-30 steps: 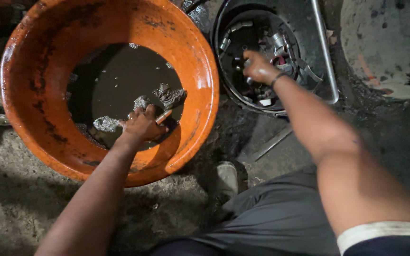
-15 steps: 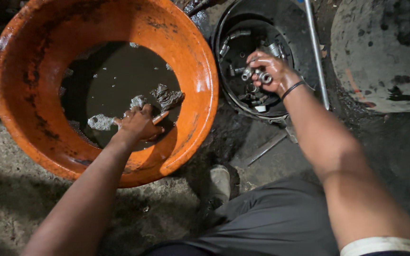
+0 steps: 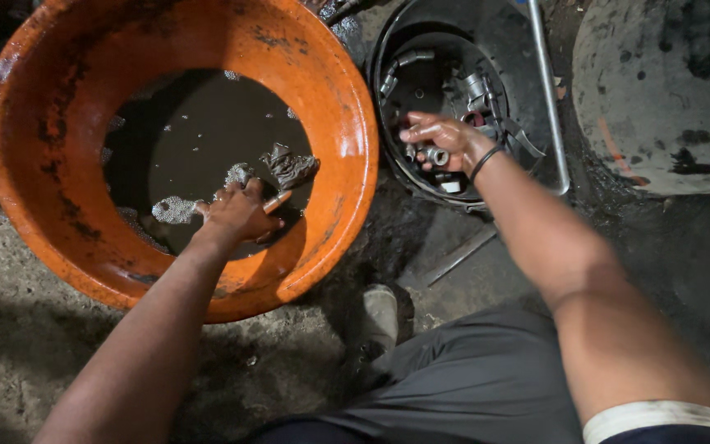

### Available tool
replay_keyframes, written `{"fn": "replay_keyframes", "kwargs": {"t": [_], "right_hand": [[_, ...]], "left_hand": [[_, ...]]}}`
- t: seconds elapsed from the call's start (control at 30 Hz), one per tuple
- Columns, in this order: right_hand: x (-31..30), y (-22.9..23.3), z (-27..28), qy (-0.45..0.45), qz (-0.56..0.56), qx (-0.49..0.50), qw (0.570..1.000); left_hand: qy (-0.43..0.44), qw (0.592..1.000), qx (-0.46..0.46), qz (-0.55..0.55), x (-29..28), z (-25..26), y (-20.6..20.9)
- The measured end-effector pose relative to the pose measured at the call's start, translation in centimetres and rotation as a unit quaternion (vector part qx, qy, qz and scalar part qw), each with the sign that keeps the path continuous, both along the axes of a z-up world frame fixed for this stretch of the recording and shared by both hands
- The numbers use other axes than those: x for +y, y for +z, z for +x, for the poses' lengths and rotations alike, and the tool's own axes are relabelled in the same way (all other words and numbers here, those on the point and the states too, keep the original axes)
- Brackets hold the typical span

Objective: The person washes various metal tools, including wrenches and sockets, in a large orange basin filled with dark soapy water. They scrub the tools by hand, rinse them in the water, and place the cleaned items into a black bucket nearby.

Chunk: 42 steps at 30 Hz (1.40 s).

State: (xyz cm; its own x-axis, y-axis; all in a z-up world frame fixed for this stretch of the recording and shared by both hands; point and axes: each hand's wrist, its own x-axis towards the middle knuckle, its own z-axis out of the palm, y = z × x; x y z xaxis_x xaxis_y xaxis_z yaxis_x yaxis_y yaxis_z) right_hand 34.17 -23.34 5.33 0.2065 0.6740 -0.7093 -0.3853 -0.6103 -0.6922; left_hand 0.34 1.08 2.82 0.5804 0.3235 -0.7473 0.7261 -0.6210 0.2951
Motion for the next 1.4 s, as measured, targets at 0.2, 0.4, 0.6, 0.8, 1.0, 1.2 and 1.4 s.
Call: {"fn": "replay_keyframes", "kwargs": {"t": [0.2,0.4,0.6,0.8,1.0,1.2,1.4], "right_hand": [[1.2,5.6,0.4,0.009,0.025,-0.019,0.999],[5.7,12.5,-2.2,0.059,0.202,0.022,0.977],[13.4,6.2,-15.7,0.234,0.047,-0.164,0.957],[13.9,-0.3,-21.6,0.289,-0.013,-0.366,0.885],[13.0,0.8,-14.8,0.092,0.276,-0.296,0.91],[10.0,4.4,0.1,-0.19,0.06,-0.404,0.893],[6.3,-9.0,6.9,0.087,-0.103,-0.571,0.81]], "left_hand": [[-0.002,1.0,-0.008,0.002,0.1,-0.3,-0.4],[-0.005,1.0,-0.012,0.001,0.2,-0.3,-0.8],[-0.012,1.0,-0.018,-0.007,0.3,-0.8,-1.2],[-0.023,0.999,-0.039,-0.004,0.4,-1.2,-1.6],[-0.032,0.999,-0.02,-0.013,0.6,-1.0,-1.2],[-0.044,0.998,-0.028,-0.025,0.9,-1.1,-1.9],[-0.05,0.998,-0.033,-0.025,1.0,-1.1,-1.4]]}}
